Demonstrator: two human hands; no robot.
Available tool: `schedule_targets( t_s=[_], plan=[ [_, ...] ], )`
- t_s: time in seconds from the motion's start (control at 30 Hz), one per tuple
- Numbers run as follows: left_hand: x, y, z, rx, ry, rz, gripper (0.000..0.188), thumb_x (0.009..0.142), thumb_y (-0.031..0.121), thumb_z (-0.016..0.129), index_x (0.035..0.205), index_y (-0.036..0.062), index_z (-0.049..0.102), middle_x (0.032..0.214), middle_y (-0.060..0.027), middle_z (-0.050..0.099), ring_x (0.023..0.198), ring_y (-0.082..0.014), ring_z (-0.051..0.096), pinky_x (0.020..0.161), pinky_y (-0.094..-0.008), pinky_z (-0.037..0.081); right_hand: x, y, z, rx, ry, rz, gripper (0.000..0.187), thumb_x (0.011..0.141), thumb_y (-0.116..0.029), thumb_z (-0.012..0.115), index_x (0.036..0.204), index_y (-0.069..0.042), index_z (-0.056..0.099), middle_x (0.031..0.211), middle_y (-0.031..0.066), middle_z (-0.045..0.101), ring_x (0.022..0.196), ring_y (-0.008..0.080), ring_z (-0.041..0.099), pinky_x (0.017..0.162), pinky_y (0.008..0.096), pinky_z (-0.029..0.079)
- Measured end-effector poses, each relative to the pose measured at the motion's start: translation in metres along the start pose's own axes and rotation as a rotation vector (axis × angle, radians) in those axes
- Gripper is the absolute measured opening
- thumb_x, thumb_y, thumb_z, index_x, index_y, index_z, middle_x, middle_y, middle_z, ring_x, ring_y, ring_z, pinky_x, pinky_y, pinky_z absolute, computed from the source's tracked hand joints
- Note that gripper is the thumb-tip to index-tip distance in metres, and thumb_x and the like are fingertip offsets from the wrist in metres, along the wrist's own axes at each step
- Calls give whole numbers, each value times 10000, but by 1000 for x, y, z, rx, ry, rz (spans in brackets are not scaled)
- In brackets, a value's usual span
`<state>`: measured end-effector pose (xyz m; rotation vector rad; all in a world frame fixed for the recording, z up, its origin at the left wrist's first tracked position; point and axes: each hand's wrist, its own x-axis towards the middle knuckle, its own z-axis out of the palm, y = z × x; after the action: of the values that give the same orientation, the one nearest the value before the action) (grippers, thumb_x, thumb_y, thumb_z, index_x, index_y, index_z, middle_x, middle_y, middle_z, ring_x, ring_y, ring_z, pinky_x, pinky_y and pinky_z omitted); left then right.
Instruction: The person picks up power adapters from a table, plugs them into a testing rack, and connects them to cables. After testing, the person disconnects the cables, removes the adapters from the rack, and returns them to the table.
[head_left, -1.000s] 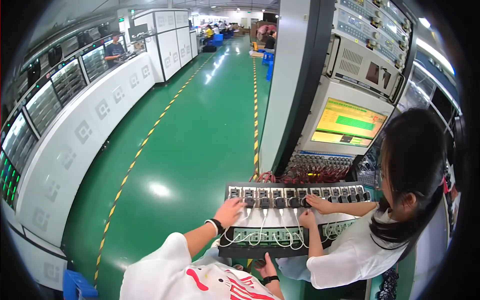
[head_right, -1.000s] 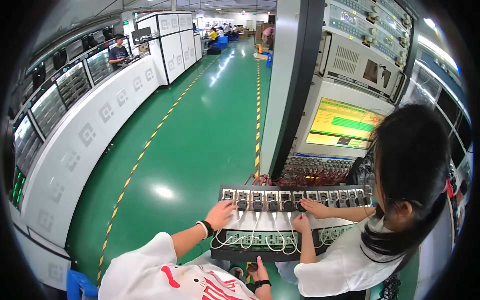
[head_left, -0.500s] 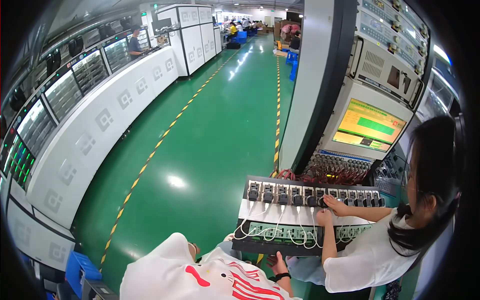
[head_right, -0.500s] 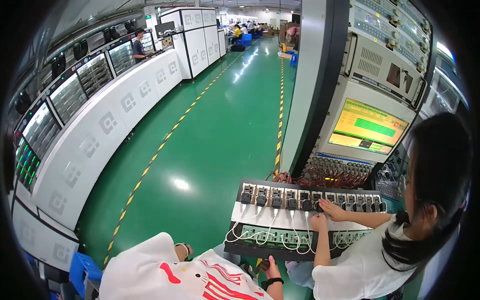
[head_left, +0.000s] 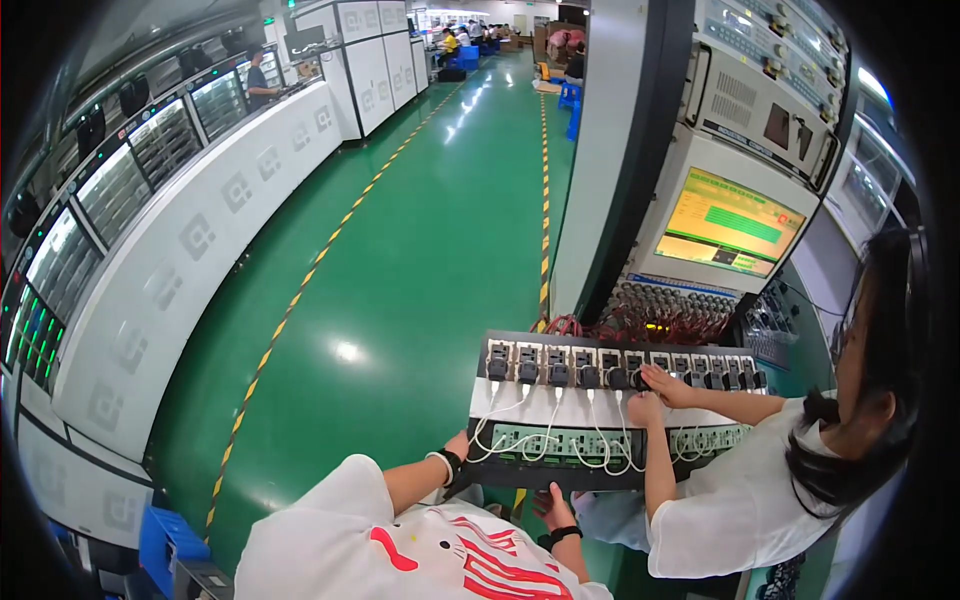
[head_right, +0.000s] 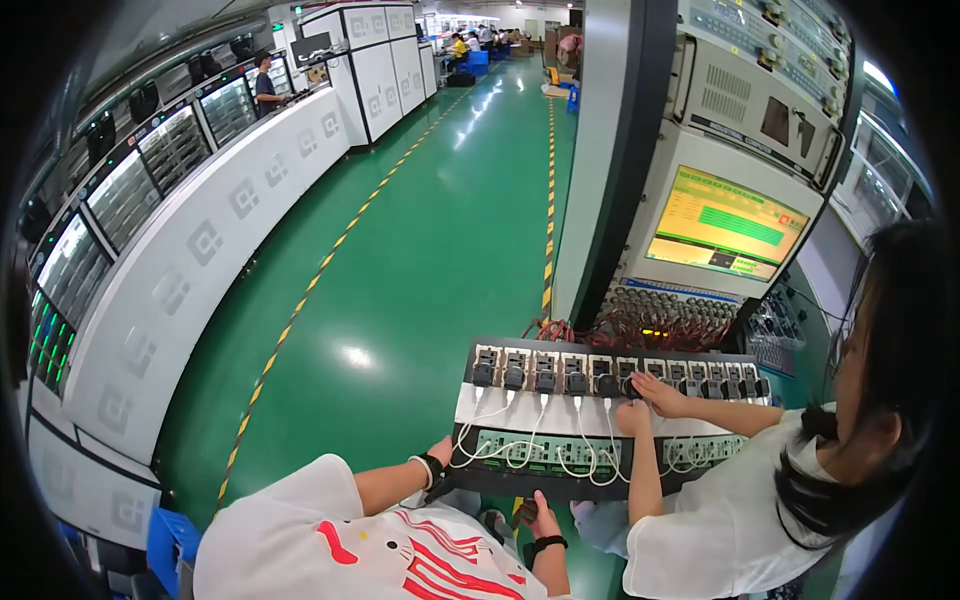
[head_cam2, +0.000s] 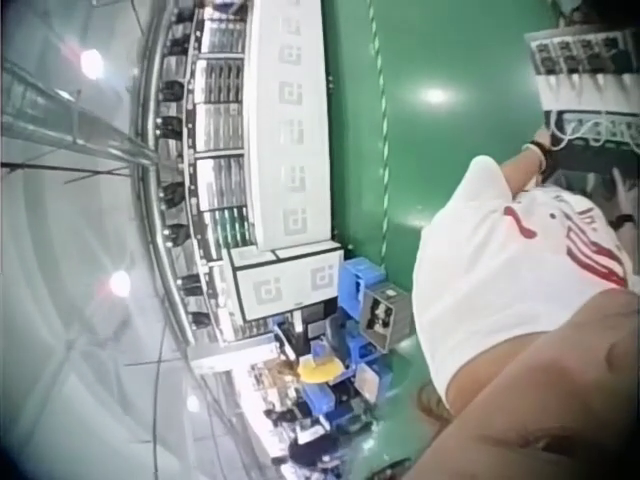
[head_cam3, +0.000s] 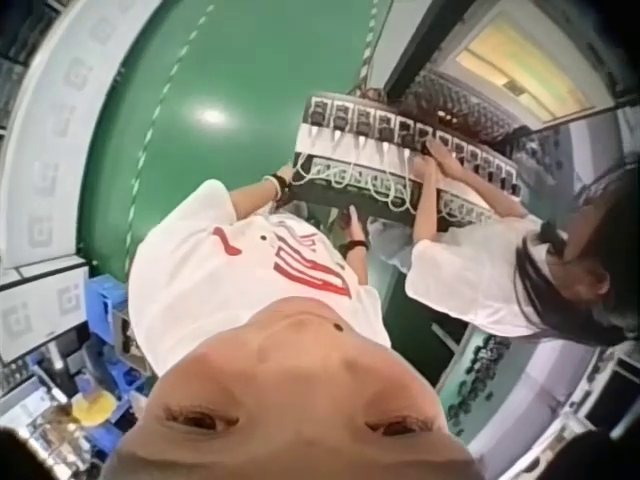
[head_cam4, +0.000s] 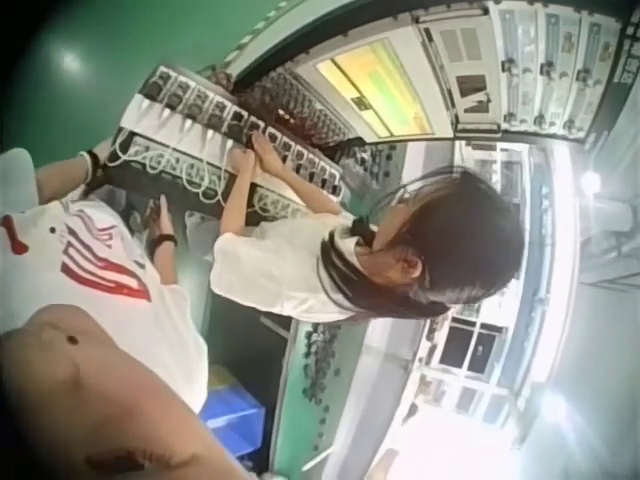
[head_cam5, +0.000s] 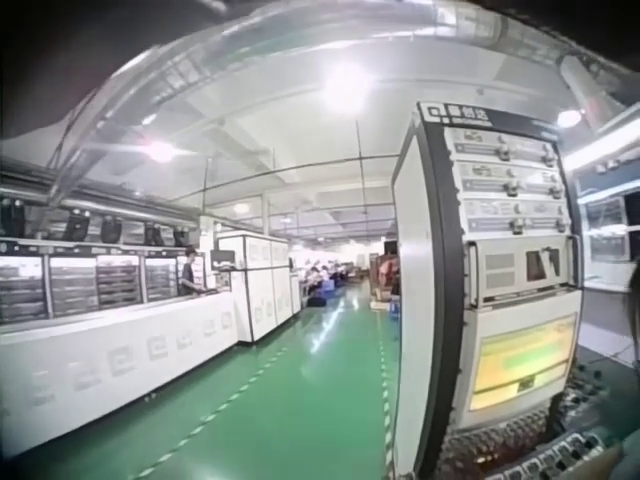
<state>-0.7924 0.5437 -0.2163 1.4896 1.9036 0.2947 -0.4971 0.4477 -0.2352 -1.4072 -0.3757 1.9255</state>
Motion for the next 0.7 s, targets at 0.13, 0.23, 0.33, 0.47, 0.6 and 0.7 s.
schedule_targets(
  t_s=[0.13,0.23,0.33,0.47,0.6,0.7],
  plan=[
    [-28,18,-12,-389,12,-176,485,984,302,221,1098,-67,514,1115,-305,550,1048,-407,524,935,-437,375,-21,-9,17,-21,82,-15,592,796,-574,597,1112,-76,535,1117,105,562,1044,270,524,865,458,398],
    [-22,7,6,-430,90,-243,487,978,314,232,1083,-69,514,1126,-308,542,1064,-416,509,946,-433,366,-32,-15,28,-14,141,-26,582,777,-580,619,1078,-85,559,1047,87,583,966,230,559,784,391,436],
    [-14,5,14,-363,151,-277,510,971,335,220,1063,-57,532,1124,-299,548,1074,-431,499,948,-435,369,-36,-21,31,5,214,-27,513,778,-544,646,1010,-91,585,970,59,596,852,180,580,685,319,450],
    [-13,2,19,-219,252,-250,372,951,217,272,951,-43,538,1013,-282,587,954,-460,550,805,-489,458,-28,-24,27,210,99,1,295,802,-403,680,851,-125,593,808,19,607,730,133,563,614,301,439],
    [-8,7,10,-33,249,-220,515,967,328,261,925,-65,591,981,-296,593,946,-452,537,828,-493,407,-9,-15,18,498,11,89,162,808,-278,675,818,-137,596,762,40,617,708,158,569,663,335,448],
    [8,-4,11,-404,279,-420,529,964,346,266,959,-67,598,992,-259,619,933,-398,581,836,-448,423,-19,-43,40,587,149,155,125,806,-239,664,809,-136,594,752,26,623,686,183,578,683,355,444]
  ],
)
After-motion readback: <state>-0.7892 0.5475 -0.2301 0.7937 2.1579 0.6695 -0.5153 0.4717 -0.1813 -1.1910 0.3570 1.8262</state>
